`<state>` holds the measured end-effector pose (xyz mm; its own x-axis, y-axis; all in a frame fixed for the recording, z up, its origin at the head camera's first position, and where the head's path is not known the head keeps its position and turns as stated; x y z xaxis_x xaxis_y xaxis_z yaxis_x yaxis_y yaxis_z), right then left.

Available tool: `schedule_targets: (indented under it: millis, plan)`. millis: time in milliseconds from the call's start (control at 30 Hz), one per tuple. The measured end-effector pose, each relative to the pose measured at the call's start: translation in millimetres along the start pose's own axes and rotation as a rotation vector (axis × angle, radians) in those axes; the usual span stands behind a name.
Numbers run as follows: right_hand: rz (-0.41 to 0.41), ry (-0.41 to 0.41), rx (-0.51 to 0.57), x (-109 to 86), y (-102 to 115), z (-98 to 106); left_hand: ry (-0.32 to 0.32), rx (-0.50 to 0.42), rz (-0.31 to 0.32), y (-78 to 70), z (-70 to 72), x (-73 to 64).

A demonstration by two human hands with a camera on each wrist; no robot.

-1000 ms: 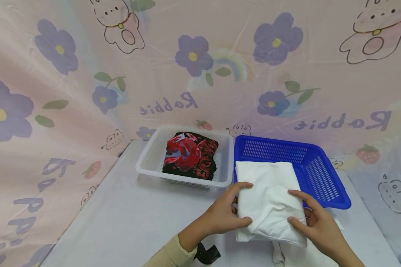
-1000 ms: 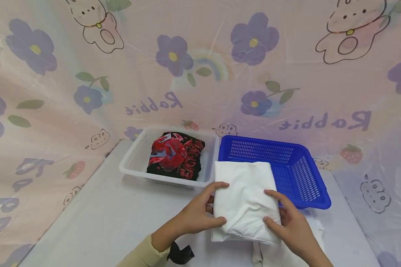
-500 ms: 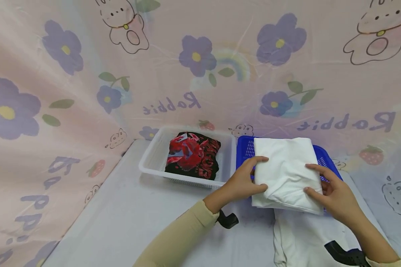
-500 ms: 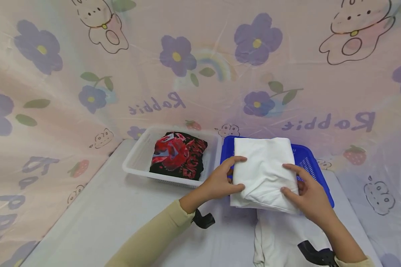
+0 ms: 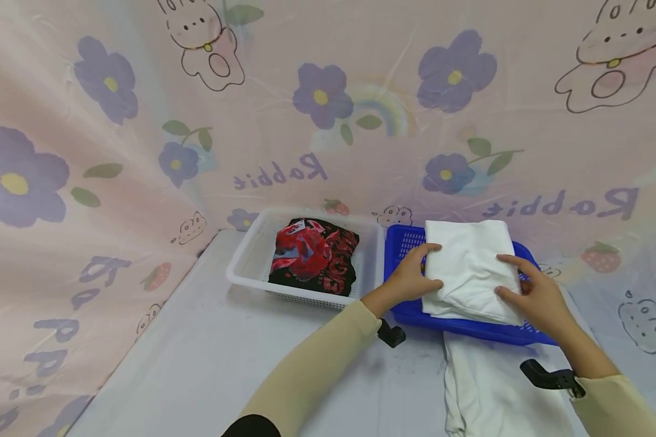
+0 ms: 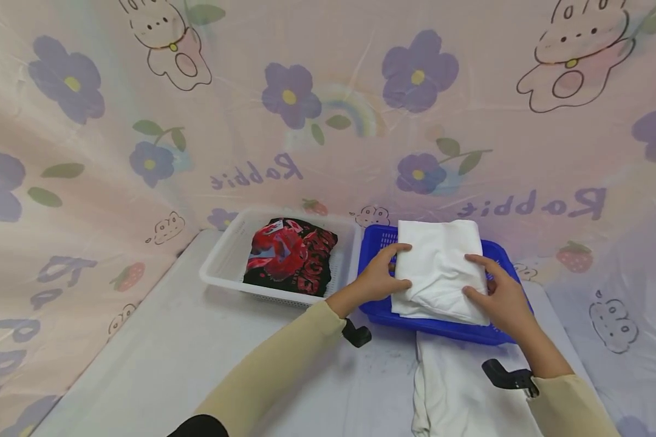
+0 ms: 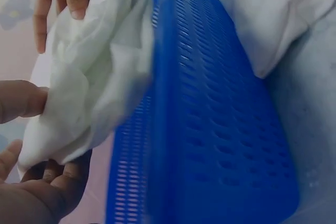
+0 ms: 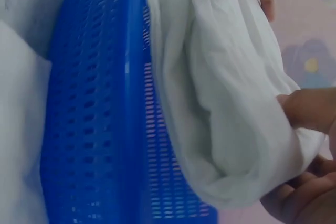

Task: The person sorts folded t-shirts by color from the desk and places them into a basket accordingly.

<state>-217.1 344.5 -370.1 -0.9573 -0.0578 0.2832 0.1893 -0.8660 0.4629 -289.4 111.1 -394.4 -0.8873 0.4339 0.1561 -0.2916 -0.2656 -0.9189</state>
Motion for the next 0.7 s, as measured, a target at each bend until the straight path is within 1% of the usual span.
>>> schedule_targets:
  millis: [100, 200, 333, 433, 533, 633, 700]
  plan:
    - [-0.022, 0.01, 0.0, 5.0, -13, -9, -0.014, 0.046, 0.027, 8.3, -7.6, 11.0]
    - [-0.062, 0.039, 0.012, 8.8, -27, -18, -0.02, 0.087, 0.062, 14.5, -14.1, 19.1]
    - [-0.114, 0.073, 0.009, 11.4, -45, -31, -0.021, 0.131, 0.117, 19.5, -21.9, 24.4]
    - [-0.121, 0.085, 0.028, 12.1, -56, -40, -0.022, 0.14, 0.152, 23.2, -27.1, 26.7]
    - [-0.118, 0.096, 0.056, 13.8, -64, -46, -0.034, 0.091, 0.201, 29.1, -31.1, 29.6]
    - [-0.126, 0.118, 0.073, 18.3, -67, -50, -0.066, -0.013, 0.261, 36.8, -32.9, 33.4]
    - [-0.139, 0.15, 0.083, 22.5, -67, -52, -0.093, -0.08, 0.3, 42.3, -32.9, 35.6]
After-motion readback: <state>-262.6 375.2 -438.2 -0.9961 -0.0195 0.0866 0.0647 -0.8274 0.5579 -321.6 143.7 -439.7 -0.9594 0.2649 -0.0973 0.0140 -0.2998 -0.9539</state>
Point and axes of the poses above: each hand's wrist, its own x-axis towards the middle knuckle, its own z-axis out of the back of the hand, y = z × x, the point moved 2 cm from there along x, towards the middle knuckle, and after that the axes turned 6 degrees about -x, right-handed, at the moved point
